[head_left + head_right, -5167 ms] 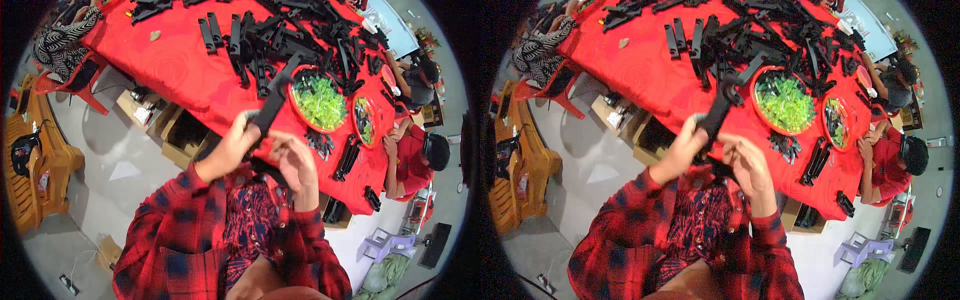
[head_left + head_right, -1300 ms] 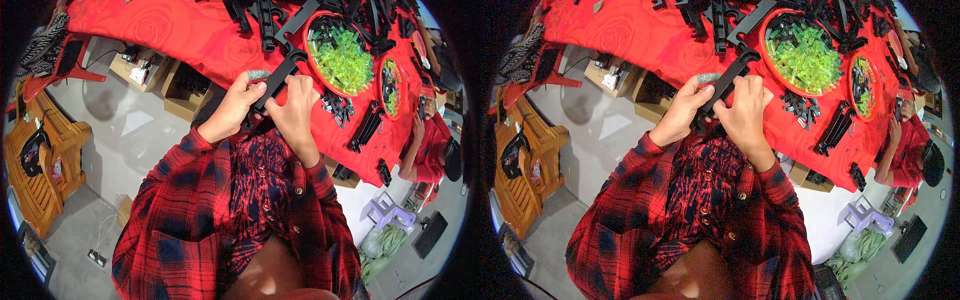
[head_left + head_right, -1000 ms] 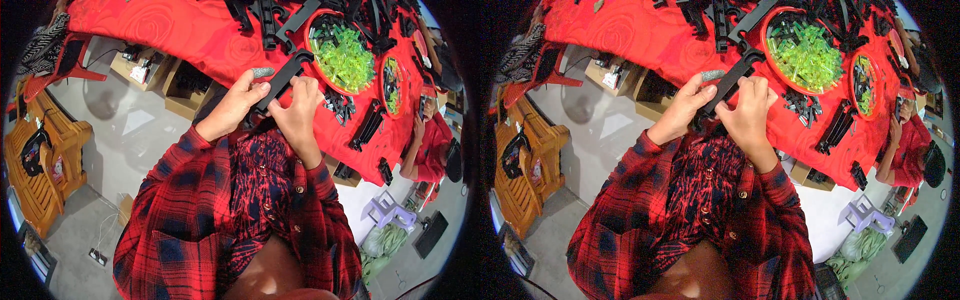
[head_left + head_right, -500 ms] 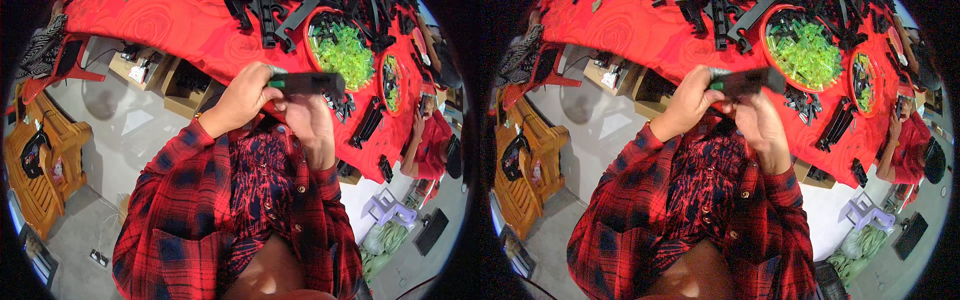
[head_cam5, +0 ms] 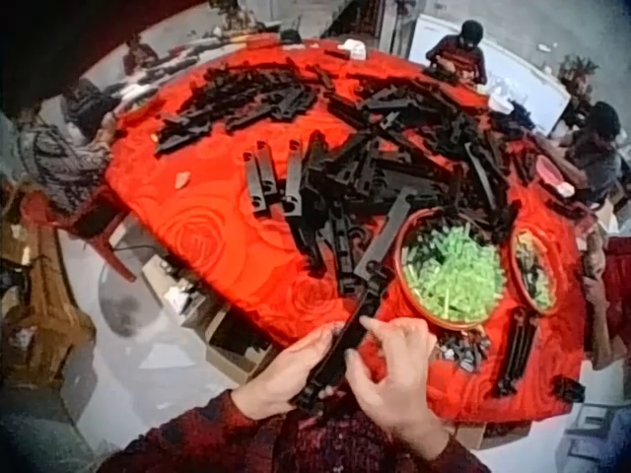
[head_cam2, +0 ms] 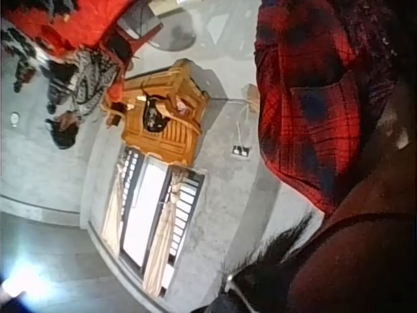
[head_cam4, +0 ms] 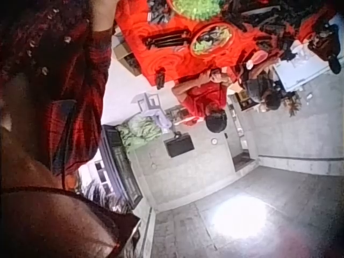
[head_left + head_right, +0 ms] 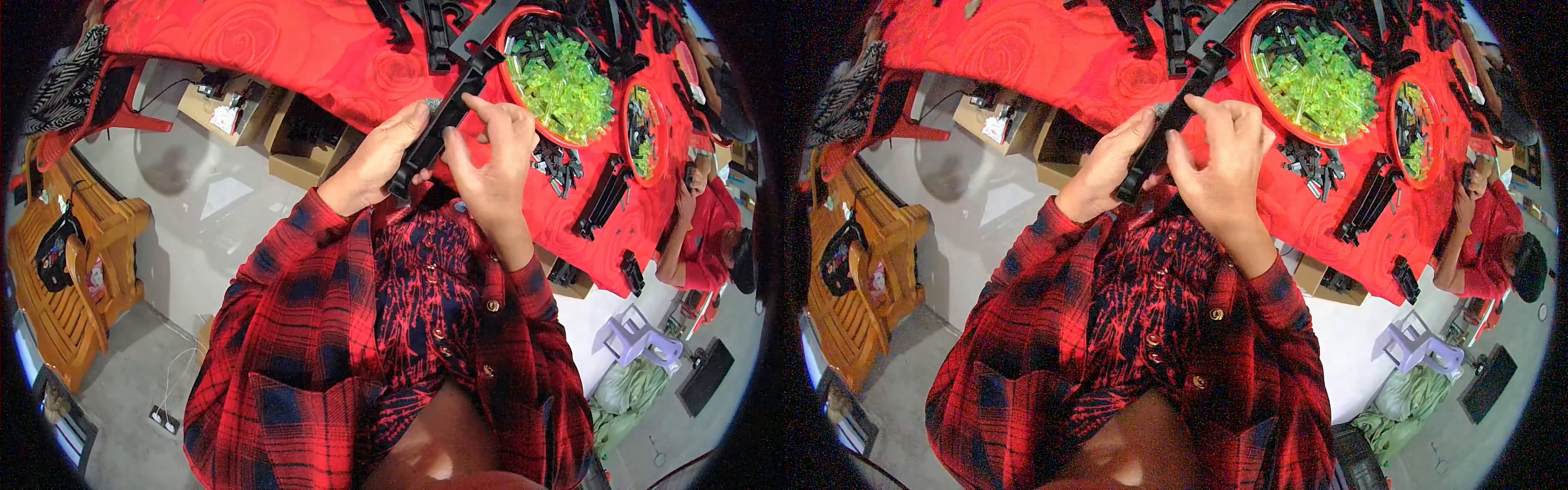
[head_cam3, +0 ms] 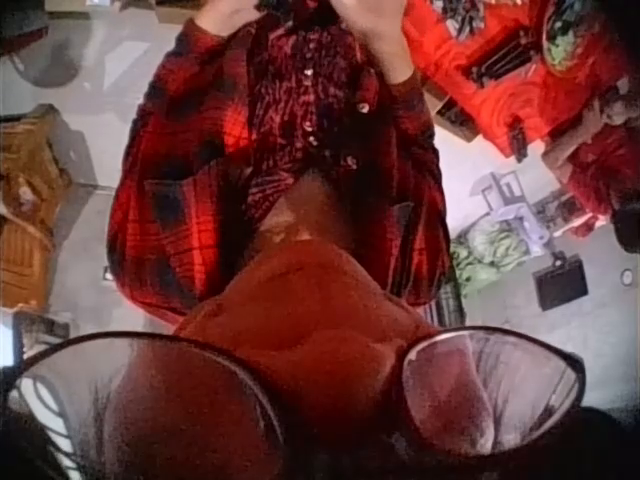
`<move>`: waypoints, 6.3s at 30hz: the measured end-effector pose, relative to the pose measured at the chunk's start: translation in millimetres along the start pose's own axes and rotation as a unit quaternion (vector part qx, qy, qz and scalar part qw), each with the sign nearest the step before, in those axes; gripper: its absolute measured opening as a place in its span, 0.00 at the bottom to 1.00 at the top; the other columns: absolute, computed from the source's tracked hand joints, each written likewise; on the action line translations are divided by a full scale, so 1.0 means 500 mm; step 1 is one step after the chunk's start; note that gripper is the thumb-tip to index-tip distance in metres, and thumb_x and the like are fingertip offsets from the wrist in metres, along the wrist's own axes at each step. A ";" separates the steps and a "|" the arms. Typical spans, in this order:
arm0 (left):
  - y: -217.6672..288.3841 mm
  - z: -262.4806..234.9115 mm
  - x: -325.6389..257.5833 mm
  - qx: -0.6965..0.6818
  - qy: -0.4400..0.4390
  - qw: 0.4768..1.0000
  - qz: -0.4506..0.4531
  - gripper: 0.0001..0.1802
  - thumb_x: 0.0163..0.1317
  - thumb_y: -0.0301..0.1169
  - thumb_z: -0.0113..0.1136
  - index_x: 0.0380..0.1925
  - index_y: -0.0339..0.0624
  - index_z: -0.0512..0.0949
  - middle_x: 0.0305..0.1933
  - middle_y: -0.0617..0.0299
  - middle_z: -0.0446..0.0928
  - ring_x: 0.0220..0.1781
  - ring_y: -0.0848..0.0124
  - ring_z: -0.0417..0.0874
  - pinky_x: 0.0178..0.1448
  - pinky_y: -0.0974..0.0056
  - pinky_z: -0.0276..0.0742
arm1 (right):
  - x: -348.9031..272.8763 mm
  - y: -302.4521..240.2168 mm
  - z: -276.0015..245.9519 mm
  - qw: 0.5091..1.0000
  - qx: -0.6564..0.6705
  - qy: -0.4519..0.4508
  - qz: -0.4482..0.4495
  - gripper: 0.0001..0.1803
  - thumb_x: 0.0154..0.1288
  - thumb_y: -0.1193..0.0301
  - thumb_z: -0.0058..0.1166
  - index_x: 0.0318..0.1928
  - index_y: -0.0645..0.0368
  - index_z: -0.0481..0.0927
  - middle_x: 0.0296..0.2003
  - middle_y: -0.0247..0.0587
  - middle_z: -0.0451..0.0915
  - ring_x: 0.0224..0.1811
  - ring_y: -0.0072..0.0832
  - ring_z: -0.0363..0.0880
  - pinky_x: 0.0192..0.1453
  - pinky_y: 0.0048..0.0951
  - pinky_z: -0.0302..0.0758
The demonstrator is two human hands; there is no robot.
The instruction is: The person assembles black plastic toy gun parts by hand, including the toy gun frame and plastic magazine parts.
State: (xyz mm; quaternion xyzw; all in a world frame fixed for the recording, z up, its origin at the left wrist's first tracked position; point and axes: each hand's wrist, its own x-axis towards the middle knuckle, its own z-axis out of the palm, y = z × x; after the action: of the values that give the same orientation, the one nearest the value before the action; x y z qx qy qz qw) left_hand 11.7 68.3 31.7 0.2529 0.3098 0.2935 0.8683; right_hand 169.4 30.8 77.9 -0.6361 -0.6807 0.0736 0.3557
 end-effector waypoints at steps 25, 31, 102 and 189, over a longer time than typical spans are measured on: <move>-0.043 -0.001 0.001 0.111 0.039 0.989 0.090 0.21 0.79 0.41 0.45 0.61 0.39 0.71 0.50 0.70 0.75 0.51 0.80 0.73 0.58 0.71 0.70 | -0.025 0.018 0.031 0.996 -0.062 -0.070 0.002 0.24 0.45 0.64 0.67 0.42 0.61 0.76 0.43 0.44 0.72 0.51 0.41 0.69 0.53 0.43 0.58; -0.043 -0.014 -0.005 0.113 0.049 0.991 0.058 0.17 0.78 0.41 0.46 0.57 0.43 0.73 0.44 0.71 0.76 0.37 0.83 0.75 0.38 0.76 0.73 | -0.030 0.019 0.028 0.992 -0.078 -0.098 -0.002 0.26 0.46 0.65 0.68 0.46 0.61 0.77 0.44 0.44 0.73 0.53 0.41 0.69 0.57 0.43 0.59; -0.003 -0.008 -0.027 -0.035 -0.118 0.983 -0.133 0.26 0.77 0.43 0.43 0.64 0.35 0.69 0.50 0.48 0.82 0.42 0.65 0.87 0.43 0.63 0.88 | -0.019 0.127 0.027 0.920 0.320 0.012 0.225 0.19 0.79 0.62 0.46 0.56 0.65 0.78 0.43 0.31 0.76 0.46 0.19 0.70 0.56 0.21 0.66; -0.257 -0.644 0.106 0.624 0.340 0.695 0.110 0.27 0.54 0.38 0.67 0.50 0.33 0.77 0.45 0.42 0.76 0.52 0.46 0.78 0.57 0.48 0.76 | -0.083 0.133 0.140 0.995 -0.091 -0.020 -0.033 0.10 0.60 0.85 0.53 0.42 0.64 0.82 0.36 0.45 0.79 0.40 0.38 0.76 0.46 0.34 0.74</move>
State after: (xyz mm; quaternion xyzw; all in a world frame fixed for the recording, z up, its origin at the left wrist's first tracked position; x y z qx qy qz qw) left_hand -130.0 96.4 -287.8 0.6517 0.6657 0.1924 0.3085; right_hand 180.4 29.1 -26.4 -0.6413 -0.7125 0.0124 0.2845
